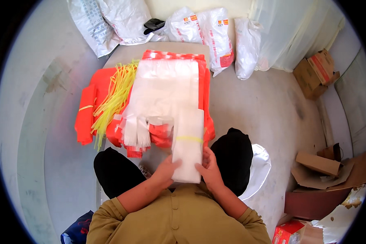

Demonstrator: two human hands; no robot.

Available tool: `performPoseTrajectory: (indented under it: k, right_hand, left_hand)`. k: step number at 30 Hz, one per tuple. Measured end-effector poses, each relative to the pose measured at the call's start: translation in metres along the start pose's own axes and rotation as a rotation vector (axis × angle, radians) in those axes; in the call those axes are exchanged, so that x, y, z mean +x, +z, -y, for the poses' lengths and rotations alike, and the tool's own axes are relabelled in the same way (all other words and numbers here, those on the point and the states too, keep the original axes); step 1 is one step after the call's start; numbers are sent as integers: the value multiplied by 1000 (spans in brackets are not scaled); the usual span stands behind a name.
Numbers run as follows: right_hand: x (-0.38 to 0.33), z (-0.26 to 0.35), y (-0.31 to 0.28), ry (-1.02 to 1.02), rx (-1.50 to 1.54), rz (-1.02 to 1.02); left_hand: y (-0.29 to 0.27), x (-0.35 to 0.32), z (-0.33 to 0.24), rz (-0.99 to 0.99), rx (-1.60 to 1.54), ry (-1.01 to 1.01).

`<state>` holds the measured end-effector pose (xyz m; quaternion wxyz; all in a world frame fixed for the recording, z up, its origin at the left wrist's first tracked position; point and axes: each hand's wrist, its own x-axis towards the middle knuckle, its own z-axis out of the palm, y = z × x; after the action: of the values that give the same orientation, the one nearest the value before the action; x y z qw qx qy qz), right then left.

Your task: The person sits on the floor and folds white plastic shipping bags with red borders. They place a small white item inside the bag, fold the top edges, and secure the package with a yellow plastic tie. The person repeats this process for multiple items.

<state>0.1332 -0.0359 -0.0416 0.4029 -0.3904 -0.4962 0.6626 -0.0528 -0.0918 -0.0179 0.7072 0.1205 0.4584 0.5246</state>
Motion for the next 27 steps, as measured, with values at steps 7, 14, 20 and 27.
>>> performPoseTrajectory:
  k: [7, 14, 20, 27]
  right_hand:
    - [-20, -5, -15, 321, 273, 58]
    - [-44, -12, -16, 211, -110, 102]
    - [-54, 40, -30, 124, -45, 21]
    - [-64, 92, -136, -13, 254, -238]
  left_hand:
    - [9, 1, 4, -21, 131, -9]
    - [5, 13, 4, -41, 57, -25]
    - [27, -1, -4, 187, 82, -12]
    - [23, 3, -3, 457, 326, -208]
